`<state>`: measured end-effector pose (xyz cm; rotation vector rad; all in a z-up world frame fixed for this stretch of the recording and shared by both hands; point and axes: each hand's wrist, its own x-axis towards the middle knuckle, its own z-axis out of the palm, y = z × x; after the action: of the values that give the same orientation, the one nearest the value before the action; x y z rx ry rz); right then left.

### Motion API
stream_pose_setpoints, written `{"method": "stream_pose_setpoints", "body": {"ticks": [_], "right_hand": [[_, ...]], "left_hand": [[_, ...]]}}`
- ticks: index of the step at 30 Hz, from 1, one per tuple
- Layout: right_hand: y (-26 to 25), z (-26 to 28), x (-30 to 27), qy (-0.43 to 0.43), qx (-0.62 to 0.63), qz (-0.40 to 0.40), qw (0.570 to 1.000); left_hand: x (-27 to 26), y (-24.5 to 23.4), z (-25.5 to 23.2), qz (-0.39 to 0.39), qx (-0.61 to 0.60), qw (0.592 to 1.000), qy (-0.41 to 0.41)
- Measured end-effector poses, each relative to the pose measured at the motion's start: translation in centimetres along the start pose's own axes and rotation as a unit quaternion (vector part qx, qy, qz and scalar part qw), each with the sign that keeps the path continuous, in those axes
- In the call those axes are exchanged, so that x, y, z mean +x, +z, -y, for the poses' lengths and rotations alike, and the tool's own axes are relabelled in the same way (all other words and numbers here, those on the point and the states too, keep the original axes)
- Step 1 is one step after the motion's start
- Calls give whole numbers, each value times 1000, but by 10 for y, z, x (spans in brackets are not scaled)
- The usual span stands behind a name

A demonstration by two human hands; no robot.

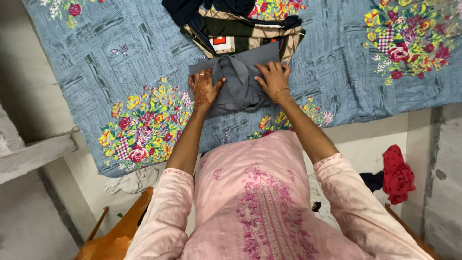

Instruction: The person folds a grey shirt by smoothing it out on a bed, folding the sleeves inward, and then folding the body into a rectangle before moving it to a stack on another bed.

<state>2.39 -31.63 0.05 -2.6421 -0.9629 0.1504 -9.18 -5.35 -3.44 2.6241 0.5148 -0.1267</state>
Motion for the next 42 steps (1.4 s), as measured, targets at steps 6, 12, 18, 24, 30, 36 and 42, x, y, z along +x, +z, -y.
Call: {"method": "stream_pose_setpoints", "body": {"ticks": [6,12,18,24,30,36,42], "right_hand": [[-9,-9,12,-52,36,-61,996],[-27,-10,39,-57,40,-136,988],[1,-18,86,-34,-22,-120,992],[39,-28,82,1,-62,-41,997],[13,-15,66,5,-2,-112,994],[0,24,15,104,184,-14,977],[-1,93,12,145,81,5,986]], "left_hand": [[7,12,24,-80,-83,990,87],[9,-37,0,-69,-72,995,11],[58,-19,-2,-89,-95,990,-51],[65,22,15,-79,-84,993,-33],[44,0,-19,-104,-38,994,16],[57,-29,-51,-71,-44,977,195],[98,-8,-57,-9,-47,962,269]]}}
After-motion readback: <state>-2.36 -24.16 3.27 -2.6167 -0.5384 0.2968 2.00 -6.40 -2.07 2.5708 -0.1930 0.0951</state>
